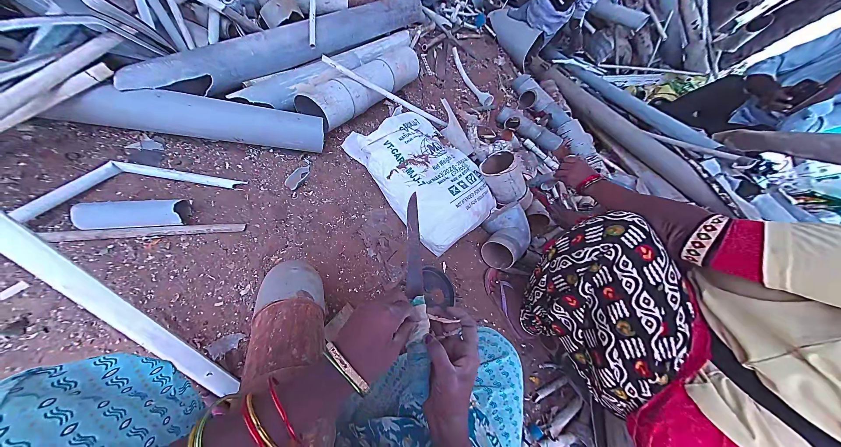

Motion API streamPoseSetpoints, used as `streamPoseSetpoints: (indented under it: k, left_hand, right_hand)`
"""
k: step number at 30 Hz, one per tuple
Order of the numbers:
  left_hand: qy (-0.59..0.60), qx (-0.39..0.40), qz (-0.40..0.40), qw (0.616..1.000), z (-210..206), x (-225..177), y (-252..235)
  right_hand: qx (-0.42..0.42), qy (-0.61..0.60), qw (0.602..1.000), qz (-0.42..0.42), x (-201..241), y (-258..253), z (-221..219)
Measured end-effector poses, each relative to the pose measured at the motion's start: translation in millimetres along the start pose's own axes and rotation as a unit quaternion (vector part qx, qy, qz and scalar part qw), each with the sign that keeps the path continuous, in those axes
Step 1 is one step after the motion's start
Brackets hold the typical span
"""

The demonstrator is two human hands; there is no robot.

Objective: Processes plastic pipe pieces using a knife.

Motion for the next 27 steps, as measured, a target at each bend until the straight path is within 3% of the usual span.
streamPoseSetpoints:
  k: [7,20,23,27]
  left_hand:
    - [0.033,0.007,0.06,0.998,1.8,10.7,-1.2]
    - [-0.11,-0.013,-0.046,0.993,-5.6,-9.3,6.7]
    - [-0.084,0.019,-0.006,0.996,-5.2,-5.6,4.8]
    - [0.041,0.081,0.129,0.988,-6.8,14.2,3.8]
  right_hand:
    - [0.012,-0.003,1.0,0.003,-0.3,1.2,-3.8]
    - [-0.007,0.013,1.0,-0.008,-2.8,0.7,-0.6]
    - [-0.004,0.014,1.0,-0.009,-3.5,1.4,-1.7]
    - [-0.005,0.015,1.0,-0.009,-4.1,3.8,-1.8]
Point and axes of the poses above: each hand's wrist, its own y-axis away from the middle knuckle, its own z-axis out of the back of the hand, x = y × z, the point moved 9 cm from there along -y, towards the middle knuckle, and after that the axes turned 14 degrees about -y, right-handed, at the moved point
